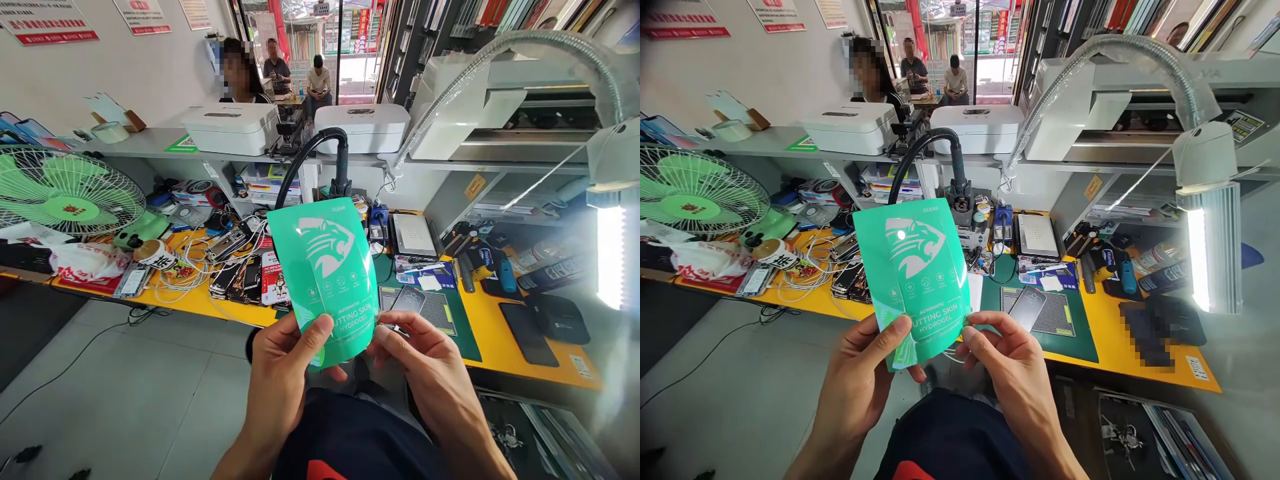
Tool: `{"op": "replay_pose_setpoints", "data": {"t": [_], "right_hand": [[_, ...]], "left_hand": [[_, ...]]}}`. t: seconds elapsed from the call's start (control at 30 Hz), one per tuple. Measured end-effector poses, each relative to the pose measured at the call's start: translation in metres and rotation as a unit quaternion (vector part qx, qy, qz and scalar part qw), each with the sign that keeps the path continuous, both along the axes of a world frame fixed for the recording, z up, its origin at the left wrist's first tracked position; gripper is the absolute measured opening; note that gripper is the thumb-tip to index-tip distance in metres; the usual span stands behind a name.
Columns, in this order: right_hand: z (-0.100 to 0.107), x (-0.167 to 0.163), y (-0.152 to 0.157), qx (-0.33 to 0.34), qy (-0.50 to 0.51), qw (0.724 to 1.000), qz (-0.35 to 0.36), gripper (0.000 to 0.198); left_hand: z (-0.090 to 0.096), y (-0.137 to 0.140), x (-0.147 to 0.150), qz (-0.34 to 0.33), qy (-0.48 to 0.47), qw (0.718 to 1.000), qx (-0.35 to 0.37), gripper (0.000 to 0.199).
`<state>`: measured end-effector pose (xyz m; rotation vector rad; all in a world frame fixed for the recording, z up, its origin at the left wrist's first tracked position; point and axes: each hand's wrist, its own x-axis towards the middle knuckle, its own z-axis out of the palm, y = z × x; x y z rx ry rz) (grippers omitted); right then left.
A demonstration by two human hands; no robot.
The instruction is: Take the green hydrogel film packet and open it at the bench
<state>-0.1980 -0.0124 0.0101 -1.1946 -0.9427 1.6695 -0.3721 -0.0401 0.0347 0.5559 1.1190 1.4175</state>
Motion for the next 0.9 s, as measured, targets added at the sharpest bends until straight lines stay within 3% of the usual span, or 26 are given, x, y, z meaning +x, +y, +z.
{"op": "replay_pose_setpoints", "data": {"t": [0.5, 0.7, 0.9], "right_hand": [[-0.005, -0.007, -0.005, 0.013, 0.041, 0.999, 0.013, 0.033], [-0.003, -0.013, -0.012, 0.007, 0.041, 0.999, -0.027, 0.031], [0.001, -0.019, -0.015, -0.057, 0.076, 0.994, -0.06, 0.035]], "left_hand": [[0.003, -0.001, 0.005, -0.012, -0.085, 0.996, -0.012, 0.016], [-0.002, -0.003, 0.009, 0.024, -0.067, 0.997, -0.023, 0.016], [-0.007, -0.006, 0.015, 0.035, 0.01, 0.999, -0.01, 0.017]]}}
